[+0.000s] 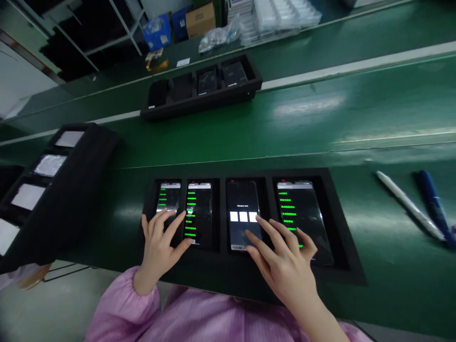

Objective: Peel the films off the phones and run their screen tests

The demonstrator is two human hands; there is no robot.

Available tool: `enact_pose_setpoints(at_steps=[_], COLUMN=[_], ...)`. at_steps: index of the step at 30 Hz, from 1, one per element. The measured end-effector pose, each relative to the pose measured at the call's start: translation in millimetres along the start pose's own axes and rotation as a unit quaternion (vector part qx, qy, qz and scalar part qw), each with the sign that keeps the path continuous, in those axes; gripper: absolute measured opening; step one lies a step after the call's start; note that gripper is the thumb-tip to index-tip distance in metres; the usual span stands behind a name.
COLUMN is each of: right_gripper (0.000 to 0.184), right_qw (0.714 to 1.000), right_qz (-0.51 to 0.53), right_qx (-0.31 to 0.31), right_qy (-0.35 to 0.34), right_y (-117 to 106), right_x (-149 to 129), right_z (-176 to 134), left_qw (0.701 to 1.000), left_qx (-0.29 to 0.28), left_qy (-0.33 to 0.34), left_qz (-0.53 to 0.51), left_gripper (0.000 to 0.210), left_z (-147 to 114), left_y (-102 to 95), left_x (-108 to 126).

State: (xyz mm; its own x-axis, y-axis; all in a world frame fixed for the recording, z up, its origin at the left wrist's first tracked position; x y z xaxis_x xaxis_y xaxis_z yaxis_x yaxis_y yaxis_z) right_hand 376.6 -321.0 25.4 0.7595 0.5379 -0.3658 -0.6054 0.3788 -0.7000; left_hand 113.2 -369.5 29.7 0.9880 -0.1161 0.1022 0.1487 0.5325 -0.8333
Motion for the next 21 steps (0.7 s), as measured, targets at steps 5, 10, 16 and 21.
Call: enact_pose_setpoints(at_steps=[5, 10, 16, 21], right_gripper=[0.036, 0.034, 0.033, 0.032], right_qw=[1.000, 1.000, 1.000, 1.000], right_qz=[0.004, -0.002, 0.005, 0.002], right_qx=[0.008, 0.012, 0.008, 0.010], right_qy=[0.009, 0.002, 0.007, 0.012], right_y=[-1, -2, -1, -1], right_x=[1, 0, 0, 1], right_z=[1, 1, 1, 1], left_qw=[0.999, 0.998, 0.999, 0.997], left_qx=[0.006, 0.020, -0.045, -0.061], left_qy=[-0.027, -0.027, 0.013, 0.023], left_qz=[-0.045, -0.057, 0.020, 0.037], left_gripper=[0.040, 0.042, 0.064, 0.068], left_z=[-23, -35, -39, -40], left_y=[-5.8, -2.7, 9.0, 11.7], left_x=[5, 10, 14, 16])
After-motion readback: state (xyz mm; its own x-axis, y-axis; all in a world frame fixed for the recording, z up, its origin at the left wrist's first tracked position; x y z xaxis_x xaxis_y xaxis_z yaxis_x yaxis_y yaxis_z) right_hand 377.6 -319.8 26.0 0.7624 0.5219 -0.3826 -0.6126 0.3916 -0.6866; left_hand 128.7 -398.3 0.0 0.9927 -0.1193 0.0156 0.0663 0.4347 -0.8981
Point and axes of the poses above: each hand's wrist, its own z-axis towards the middle knuckle, its own y-axis out of the palm, x = y × z, the point moved 8 cm from there along z, towards the middle knuckle, and after that the axes turned 12 degrees about x, right-handed, at the moved point
